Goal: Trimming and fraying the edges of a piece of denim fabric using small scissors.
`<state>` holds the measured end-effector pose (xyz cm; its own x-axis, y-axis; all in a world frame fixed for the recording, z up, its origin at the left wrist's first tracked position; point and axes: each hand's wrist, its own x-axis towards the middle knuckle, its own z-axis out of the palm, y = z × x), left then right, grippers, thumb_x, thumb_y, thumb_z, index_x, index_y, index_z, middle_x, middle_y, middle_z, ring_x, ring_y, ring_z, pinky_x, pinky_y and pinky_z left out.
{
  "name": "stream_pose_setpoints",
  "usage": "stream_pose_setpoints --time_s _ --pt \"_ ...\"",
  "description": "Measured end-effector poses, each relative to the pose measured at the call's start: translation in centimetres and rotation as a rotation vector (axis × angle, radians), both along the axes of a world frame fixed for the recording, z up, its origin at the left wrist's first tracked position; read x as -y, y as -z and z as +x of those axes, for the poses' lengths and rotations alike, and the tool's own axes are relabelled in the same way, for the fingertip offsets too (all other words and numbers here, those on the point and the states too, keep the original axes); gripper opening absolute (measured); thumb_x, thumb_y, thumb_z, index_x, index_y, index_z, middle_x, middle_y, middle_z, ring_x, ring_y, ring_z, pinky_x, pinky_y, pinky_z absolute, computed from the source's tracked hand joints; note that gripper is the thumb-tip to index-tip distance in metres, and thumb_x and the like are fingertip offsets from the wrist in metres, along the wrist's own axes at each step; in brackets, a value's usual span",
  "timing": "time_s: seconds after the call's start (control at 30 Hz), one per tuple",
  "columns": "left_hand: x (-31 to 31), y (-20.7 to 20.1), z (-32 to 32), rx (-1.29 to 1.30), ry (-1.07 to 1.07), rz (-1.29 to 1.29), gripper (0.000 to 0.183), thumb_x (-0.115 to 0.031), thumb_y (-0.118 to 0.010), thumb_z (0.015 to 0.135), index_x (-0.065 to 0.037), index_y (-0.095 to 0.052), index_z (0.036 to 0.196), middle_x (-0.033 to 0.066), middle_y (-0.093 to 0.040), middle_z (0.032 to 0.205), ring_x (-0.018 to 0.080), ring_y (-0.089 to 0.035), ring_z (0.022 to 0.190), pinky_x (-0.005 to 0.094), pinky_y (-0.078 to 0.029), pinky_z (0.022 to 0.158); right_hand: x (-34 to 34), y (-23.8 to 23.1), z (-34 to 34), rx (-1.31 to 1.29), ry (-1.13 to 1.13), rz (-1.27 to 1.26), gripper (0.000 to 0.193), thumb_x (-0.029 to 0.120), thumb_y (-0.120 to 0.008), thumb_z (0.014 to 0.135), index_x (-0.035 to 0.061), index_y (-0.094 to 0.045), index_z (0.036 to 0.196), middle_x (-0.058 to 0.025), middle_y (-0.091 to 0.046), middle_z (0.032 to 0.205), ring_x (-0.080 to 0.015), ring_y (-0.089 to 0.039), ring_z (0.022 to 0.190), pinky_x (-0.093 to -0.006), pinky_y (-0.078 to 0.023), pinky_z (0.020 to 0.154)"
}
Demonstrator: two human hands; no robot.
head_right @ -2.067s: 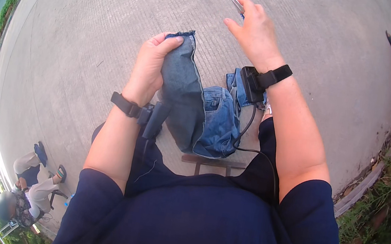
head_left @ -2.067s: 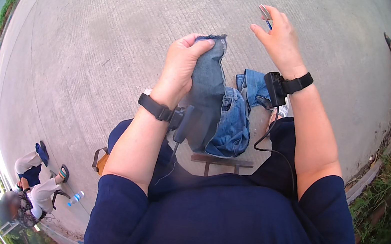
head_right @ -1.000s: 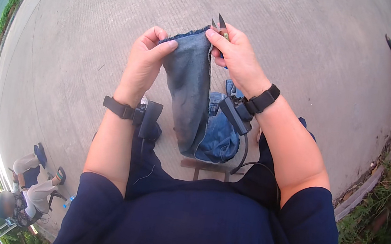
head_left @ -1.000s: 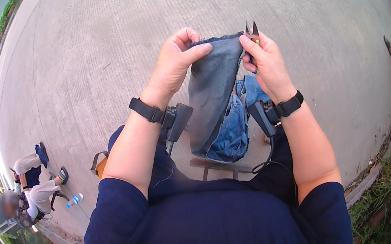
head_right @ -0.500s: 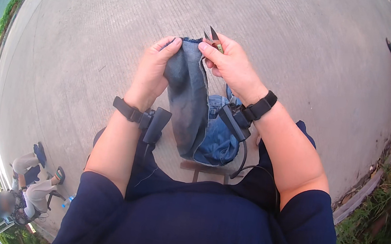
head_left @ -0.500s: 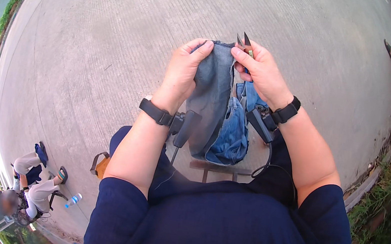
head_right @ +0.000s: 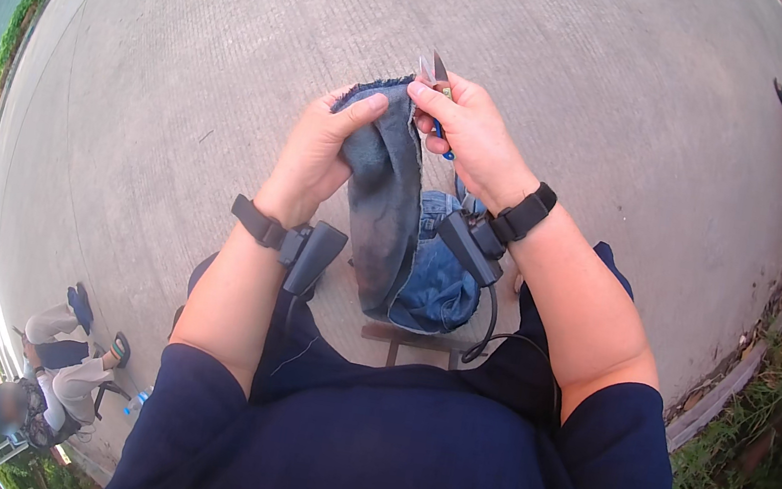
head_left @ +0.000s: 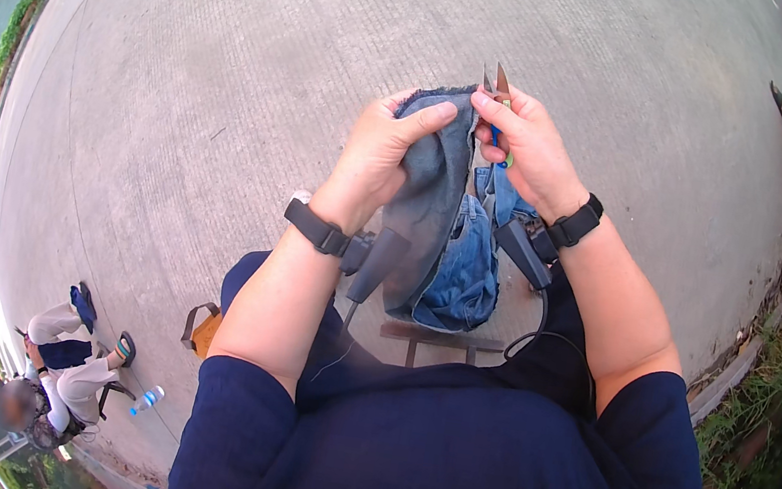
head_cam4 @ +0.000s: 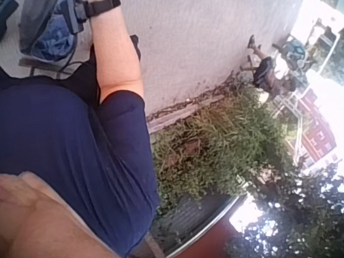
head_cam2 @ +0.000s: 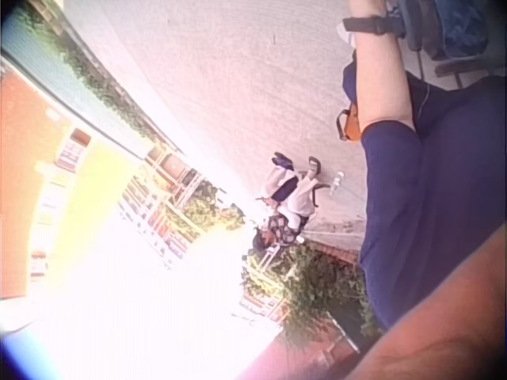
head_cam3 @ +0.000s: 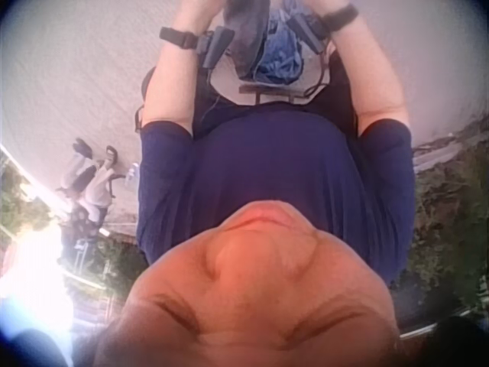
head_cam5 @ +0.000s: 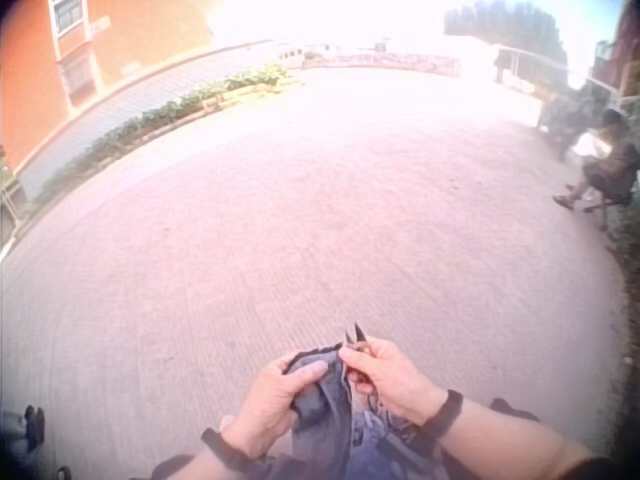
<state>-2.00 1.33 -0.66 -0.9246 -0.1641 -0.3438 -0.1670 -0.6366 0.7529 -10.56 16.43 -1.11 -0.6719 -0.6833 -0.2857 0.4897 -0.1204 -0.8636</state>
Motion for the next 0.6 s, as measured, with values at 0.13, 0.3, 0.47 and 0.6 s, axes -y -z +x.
stream_pose_setpoints --time_s 0.13,0.3,0.47,0.6 --pt "0.0 -0.3 0.2 0.042 -0.011 0.021 0.020 -0.005 -0.066 0.082 0.003 -0.062 0.099 0.0098 -0.067 0.091 0.0156 -0.065 0.078 0.0268 -0.053 0.070 0.0 0.2 0.0 0.047 -0.036 -0.020 0.016 0.023 -0.058 0.092 0.0078 -0.056 0.087 0.0023 -0.052 0.072 -0.0025 -0.046 0.060 -0.0173 -0.035 0.046" --pt "0.4 0.3 0.1 0.060 -0.026 -0.060 0.019 -0.006 -0.067 0.081 0.002 -0.063 0.097 0.0084 -0.067 0.088 0.0133 -0.063 0.074 0.0250 -0.051 0.065 0.2 0.0 -0.3 -0.060 -0.056 0.160 0.018 0.023 -0.053 0.095 0.0060 -0.054 0.090 0.0005 -0.052 0.070 -0.0044 -0.048 0.056 -0.0192 -0.038 0.046" --pt "0.5 1.0 -0.1 0.092 -0.048 -0.130 0.016 -0.008 -0.068 0.080 0.001 -0.065 0.093 0.0060 -0.066 0.084 0.0106 -0.060 0.070 0.0234 -0.047 0.061 -0.4 -1.6 -0.4 -0.395 0.103 0.163 0.020 0.023 -0.046 0.098 0.0041 -0.052 0.095 0.0012 -0.052 0.066 -0.0053 -0.049 0.055 -0.0211 -0.040 0.048" --pt "0.4 0.7 -0.2 0.108 -0.052 -0.170 0.014 -0.010 -0.068 0.081 -0.001 -0.066 0.091 0.0043 -0.066 0.084 0.0093 -0.060 0.072 0.0223 -0.046 0.064 -0.4 -2.4 1.4 -0.390 -0.145 0.201 0.020 0.020 -0.044 0.097 0.0039 -0.055 0.094 0.0005 -0.055 0.063 -0.0055 -0.048 0.052 -0.0218 -0.041 0.048"
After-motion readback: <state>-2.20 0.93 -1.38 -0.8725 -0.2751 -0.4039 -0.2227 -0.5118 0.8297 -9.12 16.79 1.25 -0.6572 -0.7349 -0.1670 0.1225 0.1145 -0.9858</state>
